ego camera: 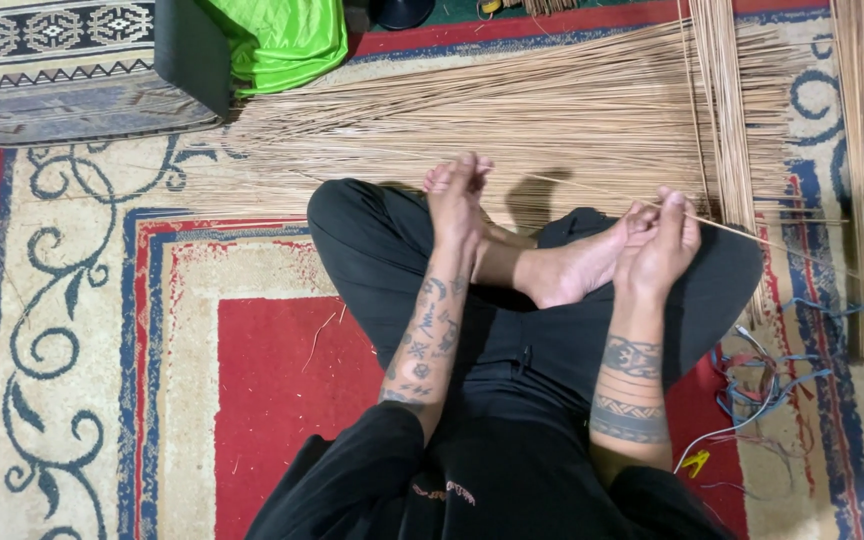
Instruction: The person sits cross-legged on a patterned rug and weaves thin bamboo strips by hand into a flat mat. They repeatedly pull and interlace individual strips through a pre-laid base, gradually extending the woven area.
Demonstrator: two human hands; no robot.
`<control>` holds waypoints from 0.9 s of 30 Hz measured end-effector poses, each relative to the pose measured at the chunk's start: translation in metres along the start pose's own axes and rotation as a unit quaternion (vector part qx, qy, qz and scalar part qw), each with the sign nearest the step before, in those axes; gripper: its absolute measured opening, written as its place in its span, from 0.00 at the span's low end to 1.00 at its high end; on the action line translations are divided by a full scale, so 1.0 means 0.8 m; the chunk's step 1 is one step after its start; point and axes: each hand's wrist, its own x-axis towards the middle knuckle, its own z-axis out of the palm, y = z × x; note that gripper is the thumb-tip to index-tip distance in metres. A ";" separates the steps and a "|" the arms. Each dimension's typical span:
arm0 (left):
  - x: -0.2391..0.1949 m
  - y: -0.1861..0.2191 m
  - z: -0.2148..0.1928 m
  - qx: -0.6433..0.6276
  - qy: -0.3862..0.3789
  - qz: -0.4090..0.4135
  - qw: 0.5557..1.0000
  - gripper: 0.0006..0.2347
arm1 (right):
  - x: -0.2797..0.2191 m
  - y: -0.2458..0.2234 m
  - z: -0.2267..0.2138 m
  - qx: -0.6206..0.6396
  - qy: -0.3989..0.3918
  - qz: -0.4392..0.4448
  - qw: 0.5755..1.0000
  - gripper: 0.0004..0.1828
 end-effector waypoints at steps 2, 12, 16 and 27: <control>0.043 0.008 -0.050 -0.069 0.082 0.075 0.991 0.05 | 0.007 -0.014 -0.009 -0.024 0.033 0.000 0.999 0.10; -0.050 -0.006 0.050 0.061 -0.118 0.008 0.991 0.04 | -0.062 0.027 0.076 -0.089 -0.079 0.040 0.992 0.12; -0.080 -0.016 0.076 0.082 -0.177 -0.015 0.981 0.08 | -0.068 0.036 0.077 -0.046 -0.086 0.064 0.993 0.10; 0.010 0.037 -0.024 0.029 -0.010 0.103 0.994 0.14 | 0.010 0.008 -0.020 0.022 -0.004 0.137 0.990 0.16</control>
